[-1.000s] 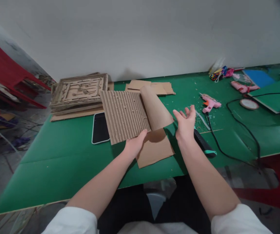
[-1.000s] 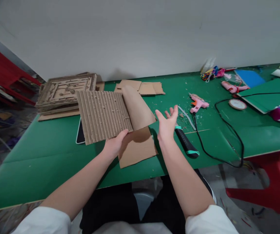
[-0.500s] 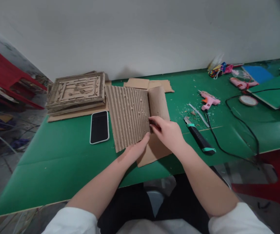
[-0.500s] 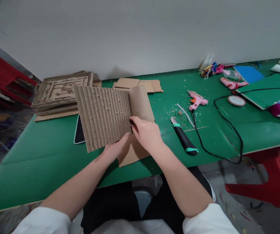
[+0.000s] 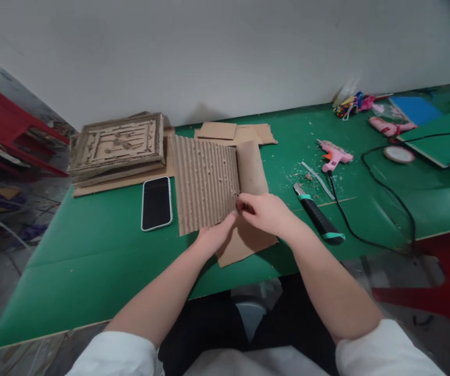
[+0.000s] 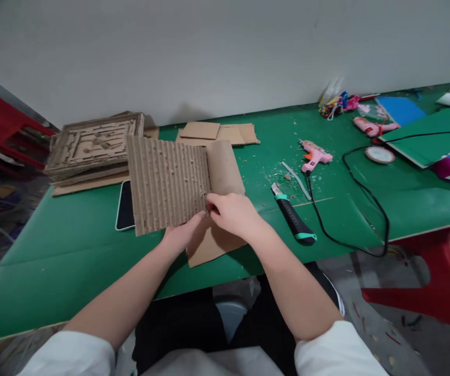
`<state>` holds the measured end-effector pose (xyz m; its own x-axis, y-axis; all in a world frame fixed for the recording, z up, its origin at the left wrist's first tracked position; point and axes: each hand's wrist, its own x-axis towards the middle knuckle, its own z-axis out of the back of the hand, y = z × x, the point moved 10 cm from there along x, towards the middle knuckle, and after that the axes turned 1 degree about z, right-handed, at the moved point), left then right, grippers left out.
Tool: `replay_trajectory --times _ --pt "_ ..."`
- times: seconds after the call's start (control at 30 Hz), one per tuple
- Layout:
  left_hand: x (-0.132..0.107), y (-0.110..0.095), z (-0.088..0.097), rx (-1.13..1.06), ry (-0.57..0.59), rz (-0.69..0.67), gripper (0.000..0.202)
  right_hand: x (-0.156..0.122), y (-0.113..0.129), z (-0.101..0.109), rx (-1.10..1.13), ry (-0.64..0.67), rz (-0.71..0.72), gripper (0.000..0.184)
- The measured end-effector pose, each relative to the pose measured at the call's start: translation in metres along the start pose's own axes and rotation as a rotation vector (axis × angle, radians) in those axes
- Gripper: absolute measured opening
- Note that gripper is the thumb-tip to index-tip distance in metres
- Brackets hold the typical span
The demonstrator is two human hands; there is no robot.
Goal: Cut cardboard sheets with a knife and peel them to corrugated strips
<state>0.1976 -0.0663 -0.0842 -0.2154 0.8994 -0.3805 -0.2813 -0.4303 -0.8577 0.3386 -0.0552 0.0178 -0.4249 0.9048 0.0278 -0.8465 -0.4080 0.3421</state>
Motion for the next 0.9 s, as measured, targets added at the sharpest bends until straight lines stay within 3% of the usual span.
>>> replay_trajectory --times 0.17,0.33,0.63,0.8,0.9 --pt "0.005 -0.017 0.003 -0.235 -0.009 -0.088 0.035 -0.003 0.007 -0.011 0.003 -0.009 0.029 0.018" --pt "0.004 -0.028 0.001 -0.44 0.04 -0.13 0.031 -0.001 0.009 -0.008 -0.05 -0.162 0.01 0.017" --pt "0.005 -0.011 0.005 -0.374 -0.042 -0.033 0.024 0.002 0.013 -0.017 -0.081 -0.091 0.023 0.01" --pt "0.004 -0.026 0.003 -0.53 0.024 -0.065 0.019 -0.001 0.014 -0.016 0.002 -0.083 0.049 0.008" --pt "0.003 -0.032 0.005 -0.576 0.034 -0.093 0.02 -0.001 0.005 -0.011 0.068 -0.16 0.011 0.012"
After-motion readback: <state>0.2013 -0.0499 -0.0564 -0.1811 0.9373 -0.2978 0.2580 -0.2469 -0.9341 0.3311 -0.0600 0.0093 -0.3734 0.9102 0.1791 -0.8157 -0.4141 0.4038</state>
